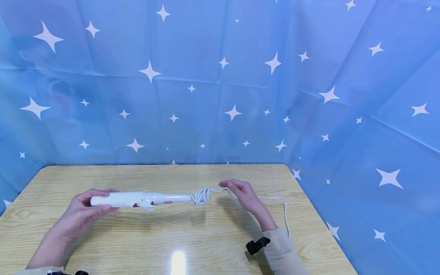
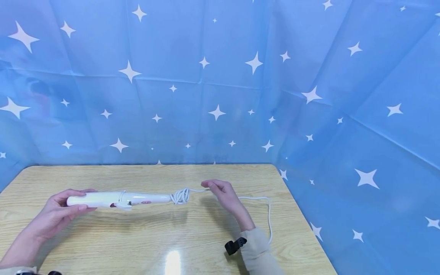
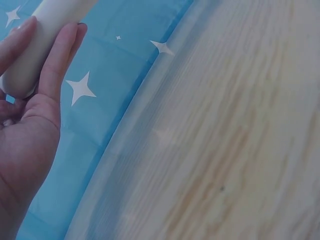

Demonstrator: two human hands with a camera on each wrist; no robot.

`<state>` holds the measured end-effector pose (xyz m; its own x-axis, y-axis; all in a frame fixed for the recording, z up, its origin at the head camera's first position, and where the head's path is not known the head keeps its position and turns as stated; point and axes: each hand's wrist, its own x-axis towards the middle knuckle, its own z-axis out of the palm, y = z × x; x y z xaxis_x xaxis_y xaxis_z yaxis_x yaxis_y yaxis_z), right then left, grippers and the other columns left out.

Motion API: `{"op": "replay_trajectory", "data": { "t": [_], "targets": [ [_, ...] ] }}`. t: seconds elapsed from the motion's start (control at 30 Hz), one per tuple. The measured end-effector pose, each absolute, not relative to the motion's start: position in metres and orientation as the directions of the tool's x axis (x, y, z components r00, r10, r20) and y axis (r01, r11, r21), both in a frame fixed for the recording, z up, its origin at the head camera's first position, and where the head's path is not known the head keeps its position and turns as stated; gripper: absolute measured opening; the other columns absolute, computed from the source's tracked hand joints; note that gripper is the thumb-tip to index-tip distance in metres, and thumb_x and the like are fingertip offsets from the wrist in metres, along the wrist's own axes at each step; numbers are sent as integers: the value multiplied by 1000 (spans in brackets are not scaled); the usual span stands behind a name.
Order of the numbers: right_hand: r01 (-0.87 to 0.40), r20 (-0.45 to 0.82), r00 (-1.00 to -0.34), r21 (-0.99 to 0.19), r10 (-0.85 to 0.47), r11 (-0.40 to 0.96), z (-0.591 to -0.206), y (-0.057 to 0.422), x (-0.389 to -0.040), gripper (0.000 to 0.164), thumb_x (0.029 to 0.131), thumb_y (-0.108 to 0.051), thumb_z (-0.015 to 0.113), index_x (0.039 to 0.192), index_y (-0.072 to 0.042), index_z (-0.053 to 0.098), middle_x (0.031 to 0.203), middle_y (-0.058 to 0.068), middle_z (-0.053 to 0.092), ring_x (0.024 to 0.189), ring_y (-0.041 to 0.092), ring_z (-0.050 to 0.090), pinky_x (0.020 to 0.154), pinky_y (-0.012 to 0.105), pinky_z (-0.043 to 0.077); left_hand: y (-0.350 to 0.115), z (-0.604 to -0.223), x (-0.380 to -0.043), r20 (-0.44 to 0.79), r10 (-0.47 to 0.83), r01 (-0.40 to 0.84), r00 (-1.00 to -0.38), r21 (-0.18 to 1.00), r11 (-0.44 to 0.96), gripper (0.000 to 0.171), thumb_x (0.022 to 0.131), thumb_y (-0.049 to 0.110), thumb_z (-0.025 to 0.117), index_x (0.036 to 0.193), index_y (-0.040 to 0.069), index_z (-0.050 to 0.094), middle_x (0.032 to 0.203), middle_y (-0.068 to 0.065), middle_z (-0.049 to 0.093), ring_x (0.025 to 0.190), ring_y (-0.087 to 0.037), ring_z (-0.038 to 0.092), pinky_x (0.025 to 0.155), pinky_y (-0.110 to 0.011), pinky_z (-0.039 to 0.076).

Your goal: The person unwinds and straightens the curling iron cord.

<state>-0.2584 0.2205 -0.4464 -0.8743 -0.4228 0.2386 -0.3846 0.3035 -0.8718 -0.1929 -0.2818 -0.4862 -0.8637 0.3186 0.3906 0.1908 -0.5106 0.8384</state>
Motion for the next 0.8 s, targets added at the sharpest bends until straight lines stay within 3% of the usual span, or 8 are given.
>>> {"op": "replay_trajectory", "data": {
  "t": [0.23,0.4,0.6,0.8],
  "targets": [
    [-412,263,-828,-884,-494,220,-445,197,-262,36,113,-13,38,130,8,63,122,25,69,111,41,66,100,60,53,-280,-487,-192,387,336,192,-859,851,-489,53,92,-30,44,125,2,71,134,-10,66,119,-22,62,94,-42,60],
    [-404,231,-806,-887,-545,222,-445,186,-261,33,112,-10,42,131,10,61,114,26,70,102,39,68,93,54,59,-280,-488,-191,380,334,193,-863,858,-476,52,92,-30,45,125,2,71,134,-10,67,119,-22,63,93,-41,61],
    [-389,160,-818,-862,-553,325,-443,184,-256,26,108,-10,53,123,5,69,101,14,73,86,35,66,73,44,60,-282,-490,-192,392,336,191,-856,845,-499,53,91,-32,43,126,0,70,134,-11,66,119,-23,63,94,-42,60],
    [-371,140,-835,-857,-532,358,-444,187,-252,21,102,-8,64,118,2,73,105,13,74,91,26,69,77,34,62,-286,-493,-191,388,326,190,-862,844,-502,53,91,-32,43,125,-1,70,134,-11,66,120,-22,63,95,-42,59]
  ]
}}
